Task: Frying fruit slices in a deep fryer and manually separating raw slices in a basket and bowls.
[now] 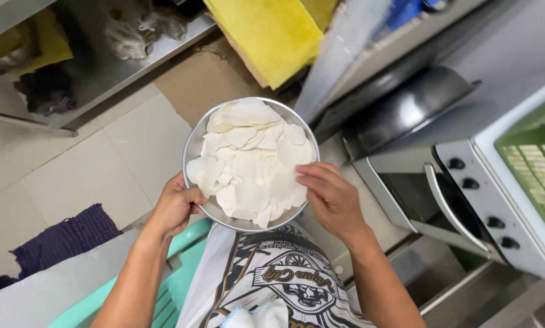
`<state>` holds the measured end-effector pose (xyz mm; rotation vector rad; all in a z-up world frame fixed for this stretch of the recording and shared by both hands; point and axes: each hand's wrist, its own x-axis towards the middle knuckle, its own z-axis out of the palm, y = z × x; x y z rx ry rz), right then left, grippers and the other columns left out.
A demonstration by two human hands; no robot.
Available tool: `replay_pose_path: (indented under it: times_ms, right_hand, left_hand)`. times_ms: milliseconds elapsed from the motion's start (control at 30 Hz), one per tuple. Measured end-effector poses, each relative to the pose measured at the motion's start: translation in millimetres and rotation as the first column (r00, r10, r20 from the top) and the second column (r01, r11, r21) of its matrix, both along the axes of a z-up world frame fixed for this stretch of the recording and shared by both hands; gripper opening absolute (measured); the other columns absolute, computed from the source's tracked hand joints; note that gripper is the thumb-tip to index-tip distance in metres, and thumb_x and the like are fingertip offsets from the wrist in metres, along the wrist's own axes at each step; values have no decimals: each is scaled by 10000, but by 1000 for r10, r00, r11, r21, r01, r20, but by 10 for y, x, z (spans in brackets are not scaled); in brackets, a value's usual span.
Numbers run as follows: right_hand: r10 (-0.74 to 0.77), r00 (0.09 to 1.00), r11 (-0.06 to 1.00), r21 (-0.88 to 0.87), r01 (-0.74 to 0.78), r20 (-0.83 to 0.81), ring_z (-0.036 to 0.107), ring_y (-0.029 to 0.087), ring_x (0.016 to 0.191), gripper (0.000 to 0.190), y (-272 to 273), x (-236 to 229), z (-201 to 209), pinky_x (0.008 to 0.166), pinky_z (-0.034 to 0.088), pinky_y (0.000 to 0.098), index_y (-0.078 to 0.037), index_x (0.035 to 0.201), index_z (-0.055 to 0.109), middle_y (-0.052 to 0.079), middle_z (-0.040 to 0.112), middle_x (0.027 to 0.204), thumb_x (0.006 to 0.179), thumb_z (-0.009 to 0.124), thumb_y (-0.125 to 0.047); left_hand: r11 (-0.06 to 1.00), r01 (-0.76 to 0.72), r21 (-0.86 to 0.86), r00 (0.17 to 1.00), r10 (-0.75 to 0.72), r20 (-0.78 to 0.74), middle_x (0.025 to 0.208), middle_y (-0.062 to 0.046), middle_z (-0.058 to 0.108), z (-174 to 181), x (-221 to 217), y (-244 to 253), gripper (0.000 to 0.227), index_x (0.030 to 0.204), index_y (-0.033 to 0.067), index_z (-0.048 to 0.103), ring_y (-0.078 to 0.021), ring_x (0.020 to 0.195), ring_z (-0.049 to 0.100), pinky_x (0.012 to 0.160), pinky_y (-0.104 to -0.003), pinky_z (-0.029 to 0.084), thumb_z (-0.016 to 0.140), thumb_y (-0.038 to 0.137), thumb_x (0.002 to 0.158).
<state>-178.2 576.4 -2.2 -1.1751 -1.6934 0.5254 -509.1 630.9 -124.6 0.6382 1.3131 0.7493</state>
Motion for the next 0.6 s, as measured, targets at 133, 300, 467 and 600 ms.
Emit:
replay_pose_path:
  times_ms: [133,300,467,600]
  right_hand:
    - [-116,980,993,-17,115,-159,739,337,884,198,242,-44,-60,764,607,404,21,976,777,183,772,1018,845,702,148]
    - [-283,940,959,-91,270,-193,753,283,837,159,807,-348,-250,700,603,369,22,948,777,205,777,976,830,760,128]
    - [-247,964,969,-48,244,-94,736,279,854,172,1658,-911,-84,727,586,375,-4,1009,785,179,781,998,851,784,63]
    - [-138,972,988,-49,150,189,694,428,1033,260,2292,-1143,-24,887,562,517,23,1151,714,220,731,1098,923,764,-93]
  left_hand:
    - [1000,-31,-3,1000,31,-6,773,-163,674,138,-119,423,415,1050,-26,658,-280,560,706,469,-399,630,610,-132,652]
    - [1000,-13,-19,999,14,29,777,-169,674,-15,-289,1169,428,1068,-34,657,-280,562,706,481,-407,637,600,-133,655]
    - [999,51,16,999,-51,-18,798,-157,664,180,-352,1865,431,1087,-42,647,-260,591,695,488,-389,630,590,-114,666]
    - [992,113,59,993,-111,-33,775,-127,652,244,-327,2228,418,1067,-29,645,-229,589,688,461,-329,622,581,-104,661]
